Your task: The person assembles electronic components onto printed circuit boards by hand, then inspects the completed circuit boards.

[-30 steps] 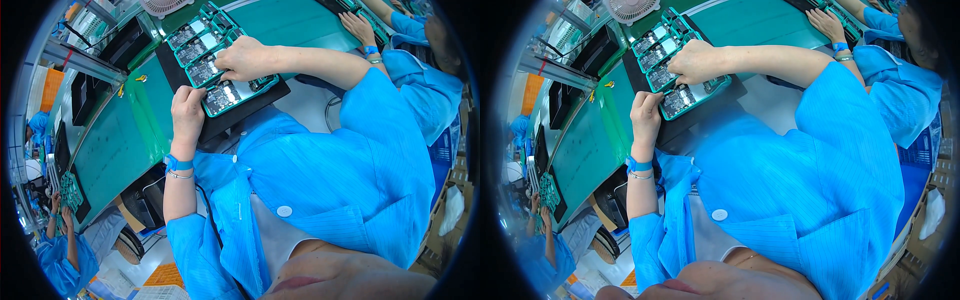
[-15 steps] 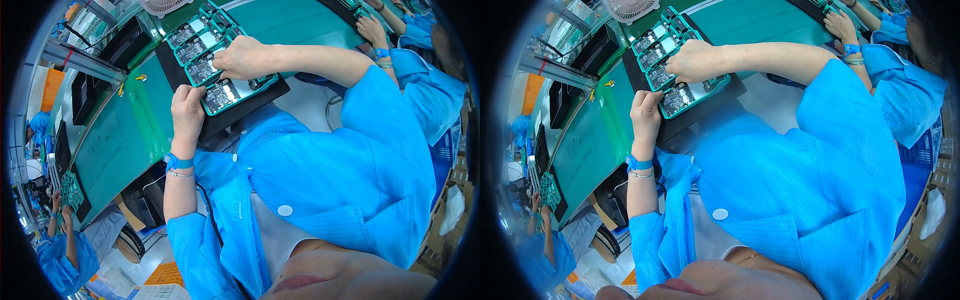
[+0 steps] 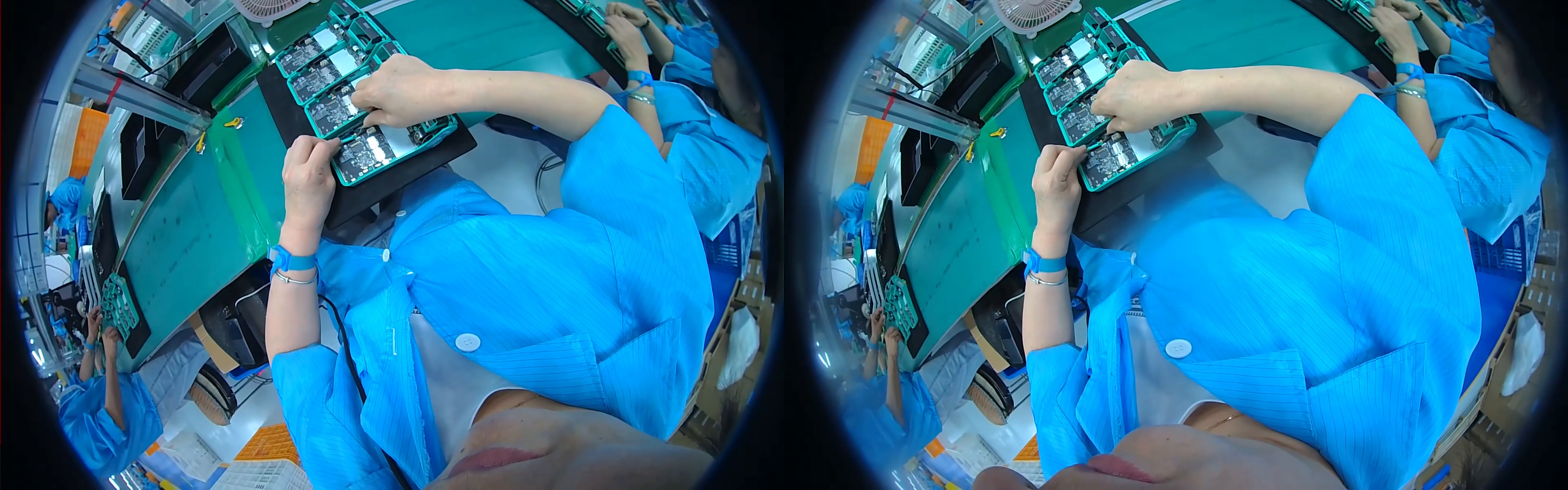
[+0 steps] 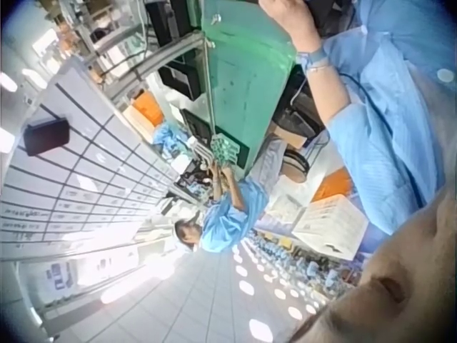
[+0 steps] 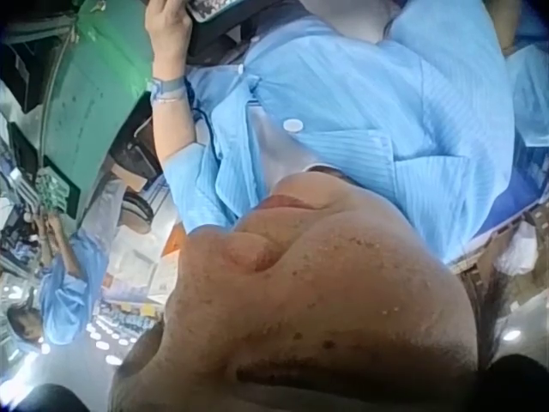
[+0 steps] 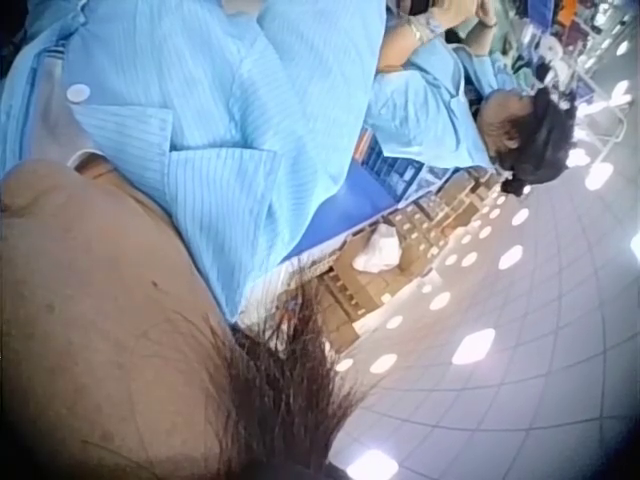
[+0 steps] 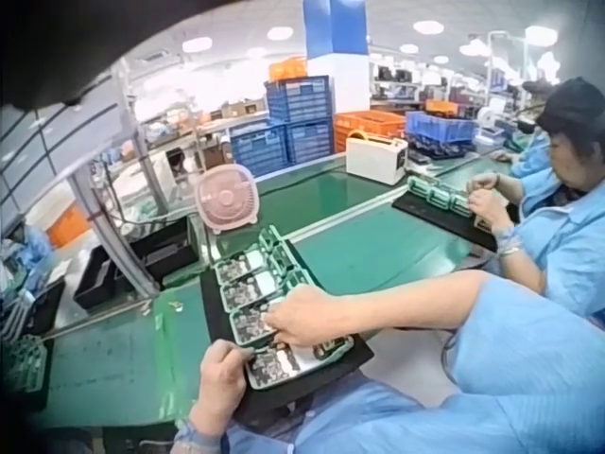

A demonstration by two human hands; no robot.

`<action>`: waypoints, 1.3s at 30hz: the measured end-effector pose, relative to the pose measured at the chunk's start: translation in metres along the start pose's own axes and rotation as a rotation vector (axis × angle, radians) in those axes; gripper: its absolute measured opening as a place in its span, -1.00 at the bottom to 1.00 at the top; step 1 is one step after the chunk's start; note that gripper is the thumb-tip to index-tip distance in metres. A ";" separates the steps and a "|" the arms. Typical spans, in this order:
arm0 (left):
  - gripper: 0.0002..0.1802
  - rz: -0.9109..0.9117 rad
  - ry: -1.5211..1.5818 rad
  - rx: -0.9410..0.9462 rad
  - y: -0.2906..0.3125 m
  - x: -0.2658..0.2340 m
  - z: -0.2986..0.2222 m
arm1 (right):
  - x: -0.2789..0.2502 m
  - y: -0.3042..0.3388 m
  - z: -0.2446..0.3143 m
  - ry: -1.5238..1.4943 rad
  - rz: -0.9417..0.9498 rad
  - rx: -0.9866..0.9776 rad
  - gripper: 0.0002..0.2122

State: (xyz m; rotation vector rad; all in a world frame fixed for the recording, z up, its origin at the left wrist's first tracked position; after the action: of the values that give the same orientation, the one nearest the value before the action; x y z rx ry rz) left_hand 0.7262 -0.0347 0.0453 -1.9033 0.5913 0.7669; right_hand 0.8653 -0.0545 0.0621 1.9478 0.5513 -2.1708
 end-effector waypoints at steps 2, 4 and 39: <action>-0.85 0.001 -0.028 0.030 -0.002 0.000 -0.001 | 0.000 -0.001 -0.003 -0.010 0.009 0.016 -0.78; -0.85 -0.003 -0.024 0.025 -0.003 0.001 0.001 | 0.005 -0.003 -0.006 0.007 0.038 0.028 -0.79; -0.65 -0.268 -0.181 -0.455 0.169 -0.167 0.058 | 0.014 0.081 -0.103 -0.726 -0.303 0.650 -0.74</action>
State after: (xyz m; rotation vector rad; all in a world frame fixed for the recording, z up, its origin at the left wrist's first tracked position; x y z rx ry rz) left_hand 0.4816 -0.0405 0.0457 -2.2336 0.0419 0.9389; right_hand 0.9879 -0.0873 0.0275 1.1218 -0.0010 -3.2963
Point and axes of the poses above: each hand's wrist, its own y-axis away from the middle knuckle, its own x-axis out of the palm, z = x × y, the point moved 9 cm from there along -y, towards the middle knuckle, and after that the axes turned 1 degree about -y, right-handed, at the moved point
